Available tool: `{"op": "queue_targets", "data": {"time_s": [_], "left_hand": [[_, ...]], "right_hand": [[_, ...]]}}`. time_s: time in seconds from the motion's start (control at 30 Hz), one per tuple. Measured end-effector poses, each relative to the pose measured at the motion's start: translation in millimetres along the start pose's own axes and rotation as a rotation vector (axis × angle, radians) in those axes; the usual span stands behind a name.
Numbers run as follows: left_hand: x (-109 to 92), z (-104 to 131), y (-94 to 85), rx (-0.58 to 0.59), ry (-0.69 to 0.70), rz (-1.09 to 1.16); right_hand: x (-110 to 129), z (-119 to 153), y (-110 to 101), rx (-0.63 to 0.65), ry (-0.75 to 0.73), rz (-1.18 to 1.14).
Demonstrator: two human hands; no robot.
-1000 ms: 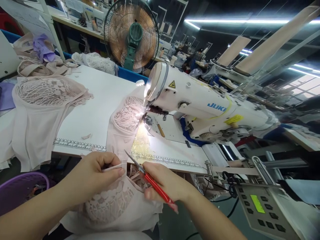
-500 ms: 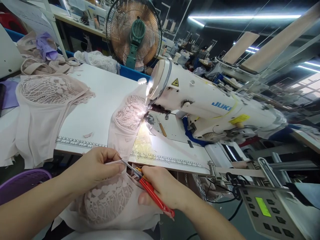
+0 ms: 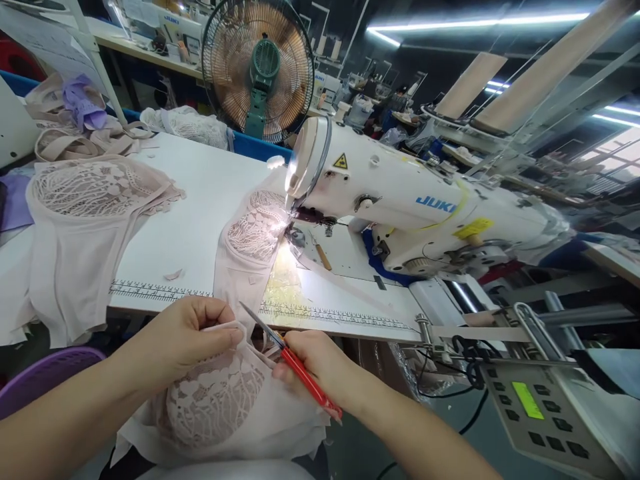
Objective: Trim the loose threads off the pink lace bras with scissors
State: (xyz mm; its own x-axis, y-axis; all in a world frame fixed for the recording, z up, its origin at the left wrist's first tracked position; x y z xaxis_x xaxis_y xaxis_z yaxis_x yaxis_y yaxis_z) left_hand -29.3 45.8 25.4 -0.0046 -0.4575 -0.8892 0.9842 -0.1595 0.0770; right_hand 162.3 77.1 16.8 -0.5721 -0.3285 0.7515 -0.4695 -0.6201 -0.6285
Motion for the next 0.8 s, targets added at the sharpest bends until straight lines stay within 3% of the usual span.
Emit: {"op": "queue_targets", "data": {"time_s": [0.27,0.37,0.5,0.8], "left_hand": [[1,9,-13.7,-0.028,0.108,0.055],[0,9,-17.9,-0.035,0.179,0.05],[-7,10,-14.7,0.014,0.239,0.059],[-14,12,-9.2,0.061,0.235,-0.022]], "right_hand": [[4,-2,-15,0.026,-0.117,0.119],[6,-4,-16,0.069,-0.094,0.18],[13,-4,-18,0.1,-0.067,0.255],[22,2,-30,0.122,-0.083,0.415]]}}
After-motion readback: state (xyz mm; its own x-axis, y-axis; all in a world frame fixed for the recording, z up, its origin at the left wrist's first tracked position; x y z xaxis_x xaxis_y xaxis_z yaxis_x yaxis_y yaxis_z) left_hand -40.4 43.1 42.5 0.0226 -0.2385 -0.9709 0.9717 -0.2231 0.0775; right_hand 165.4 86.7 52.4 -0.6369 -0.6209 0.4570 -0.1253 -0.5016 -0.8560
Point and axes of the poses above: each hand's wrist, its own z-axis away from the middle knuckle, its own y-axis out of the palm, x = y × z, the point moved 4 cm from there along -z, towards the middle knuckle, and after that the axes turned 3 degrees about -x, right-handed, at the moved point
